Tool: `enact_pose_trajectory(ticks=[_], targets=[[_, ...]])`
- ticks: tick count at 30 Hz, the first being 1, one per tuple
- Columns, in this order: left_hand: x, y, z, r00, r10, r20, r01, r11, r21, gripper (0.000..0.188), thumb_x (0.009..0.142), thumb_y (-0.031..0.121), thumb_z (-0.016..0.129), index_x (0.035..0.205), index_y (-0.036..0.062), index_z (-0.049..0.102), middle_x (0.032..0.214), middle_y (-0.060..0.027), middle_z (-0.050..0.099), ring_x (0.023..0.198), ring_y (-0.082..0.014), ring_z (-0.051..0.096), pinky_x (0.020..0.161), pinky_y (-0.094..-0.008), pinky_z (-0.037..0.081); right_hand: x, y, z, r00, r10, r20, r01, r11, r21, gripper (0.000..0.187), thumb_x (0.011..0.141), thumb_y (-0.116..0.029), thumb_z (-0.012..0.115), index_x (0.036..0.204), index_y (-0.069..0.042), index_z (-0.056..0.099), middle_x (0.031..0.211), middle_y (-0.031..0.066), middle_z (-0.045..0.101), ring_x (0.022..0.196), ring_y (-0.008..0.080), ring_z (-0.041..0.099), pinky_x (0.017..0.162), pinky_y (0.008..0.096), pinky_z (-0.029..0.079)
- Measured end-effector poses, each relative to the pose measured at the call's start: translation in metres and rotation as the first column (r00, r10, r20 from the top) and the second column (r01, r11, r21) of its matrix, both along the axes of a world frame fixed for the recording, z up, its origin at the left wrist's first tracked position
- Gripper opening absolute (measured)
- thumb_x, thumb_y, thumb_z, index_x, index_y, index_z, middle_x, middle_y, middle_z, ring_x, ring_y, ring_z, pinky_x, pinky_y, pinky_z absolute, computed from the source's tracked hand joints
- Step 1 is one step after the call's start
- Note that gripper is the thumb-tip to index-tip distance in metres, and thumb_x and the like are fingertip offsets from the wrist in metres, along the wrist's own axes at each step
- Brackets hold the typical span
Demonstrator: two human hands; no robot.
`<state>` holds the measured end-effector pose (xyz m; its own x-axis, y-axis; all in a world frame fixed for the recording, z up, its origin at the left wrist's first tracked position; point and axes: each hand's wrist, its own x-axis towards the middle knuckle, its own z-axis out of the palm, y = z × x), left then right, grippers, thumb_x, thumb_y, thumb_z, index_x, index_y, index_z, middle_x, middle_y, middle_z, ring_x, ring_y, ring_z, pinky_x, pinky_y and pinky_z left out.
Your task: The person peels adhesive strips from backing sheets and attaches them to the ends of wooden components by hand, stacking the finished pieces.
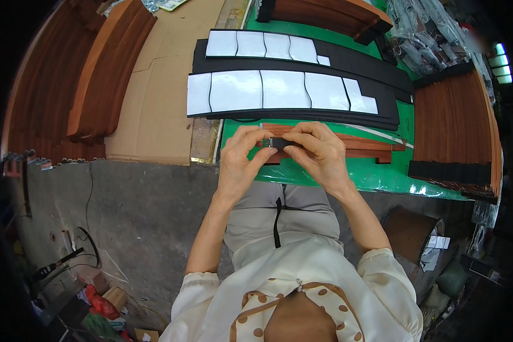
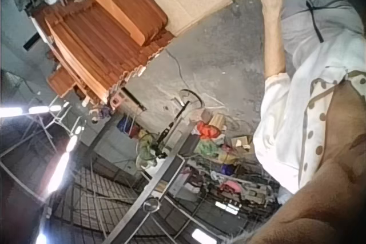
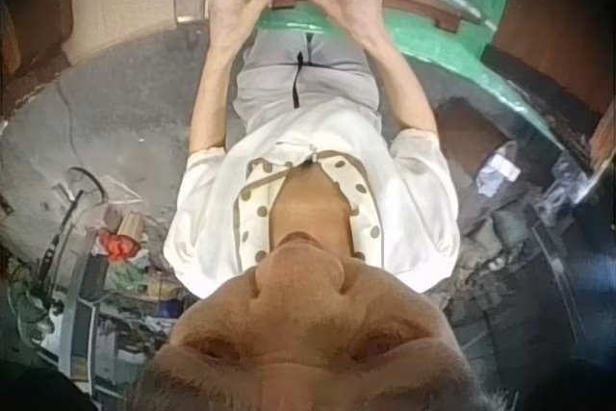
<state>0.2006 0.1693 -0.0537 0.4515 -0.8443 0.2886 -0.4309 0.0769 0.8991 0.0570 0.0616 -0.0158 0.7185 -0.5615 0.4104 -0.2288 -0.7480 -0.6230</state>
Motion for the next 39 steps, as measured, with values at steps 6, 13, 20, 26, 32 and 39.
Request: enact_pose_trajectory(ticks=[6, 13, 20, 26, 32, 39], targets=[[-0.001, 0.000, 0.000, 1.000, 0.004, 0.020, -0.004, 1.000, -0.016, 0.028, 0.074, 0.007, 0.073, 0.099, 0.0010, 0.062, 0.095, -0.0076, 0.058, 0.076, -0.0174, 0.057, 0.068, -0.0289, 0.047, 0.000, 0.001, 0.001, 1.000, -0.016, -0.002, 0.016, 1.000, 0.001, 0.023, 0.068, -0.009, 0.075, 0.090, -0.008, 0.070, 0.087, 0.0026, 0.064, 0.078, 0.0190, 0.061, 0.062, 0.0304, 0.049], [-0.003, 0.000, 0.003, 0.999, -0.009, -0.038, 0.007, 0.999, -0.037, 0.027, 0.078, 0.008, 0.070, 0.103, 0.0023, 0.063, 0.095, -0.0079, 0.058, 0.077, -0.0175, 0.057, 0.068, -0.0284, 0.047, -0.003, 0.000, -0.001, 0.999, 0.019, -0.039, -0.019, 1.000, 0.000, 0.027, 0.069, -0.004, 0.074, 0.096, -0.003, 0.069, 0.097, 0.0084, 0.065, 0.084, 0.0213, 0.062, 0.071, 0.0310, 0.051], [-0.001, -0.001, 0.008, 0.984, -0.018, 0.179, 0.035, 0.995, -0.089, 0.024, 0.080, 0.006, 0.068, 0.103, 0.0042, 0.065, 0.092, -0.0086, 0.058, 0.077, -0.0203, 0.057, 0.068, -0.0295, 0.046, -0.008, -0.004, -0.006, 0.998, 0.025, 0.056, -0.023, 0.999, -0.033, 0.027, 0.070, -0.011, 0.074, 0.095, -0.005, 0.068, 0.095, 0.0061, 0.066, 0.080, 0.0232, 0.061, 0.067, 0.0323, 0.051], [-0.009, -0.010, 0.008, 0.789, 0.121, 0.602, -0.030, 0.987, -0.159, 0.032, 0.069, 0.006, 0.069, 0.100, 0.0109, 0.068, 0.090, -0.0051, 0.059, 0.068, -0.0171, 0.056, 0.062, -0.0318, 0.038, -0.007, -0.001, -0.014, 0.992, -0.017, 0.124, 0.036, 0.987, -0.160, 0.025, 0.068, -0.006, 0.072, 0.092, -0.003, 0.067, 0.090, 0.0076, 0.065, 0.079, 0.0243, 0.061, 0.067, 0.0334, 0.051], [-0.012, -0.006, 0.006, 0.694, 0.185, 0.696, -0.038, 0.974, -0.222, 0.038, 0.065, 0.002, 0.067, 0.102, 0.0113, 0.068, 0.086, -0.0059, 0.056, 0.066, -0.0173, 0.055, 0.059, -0.0313, 0.039, -0.010, 0.005, -0.016, 0.988, 0.008, 0.151, 0.022, 0.981, -0.193, 0.030, 0.068, -0.002, 0.072, 0.097, -0.001, 0.065, 0.099, 0.0112, 0.065, 0.085, 0.0272, 0.062, 0.071, 0.0347, 0.052], [-0.017, -0.001, 0.017, 0.618, 0.111, 0.778, -0.059, 0.994, -0.095, 0.039, 0.069, 0.005, 0.070, 0.108, 0.0091, 0.065, 0.100, -0.0124, 0.055, 0.092, -0.0289, 0.056, 0.074, -0.0408, 0.041, -0.061, -0.076, 0.001, 0.995, 0.092, 0.033, -0.088, 0.990, -0.110, 0.025, 0.079, -0.002, 0.066, 0.104, -0.002, 0.063, 0.100, 0.0121, 0.064, 0.091, 0.0284, 0.062, 0.077, 0.0351, 0.052]])
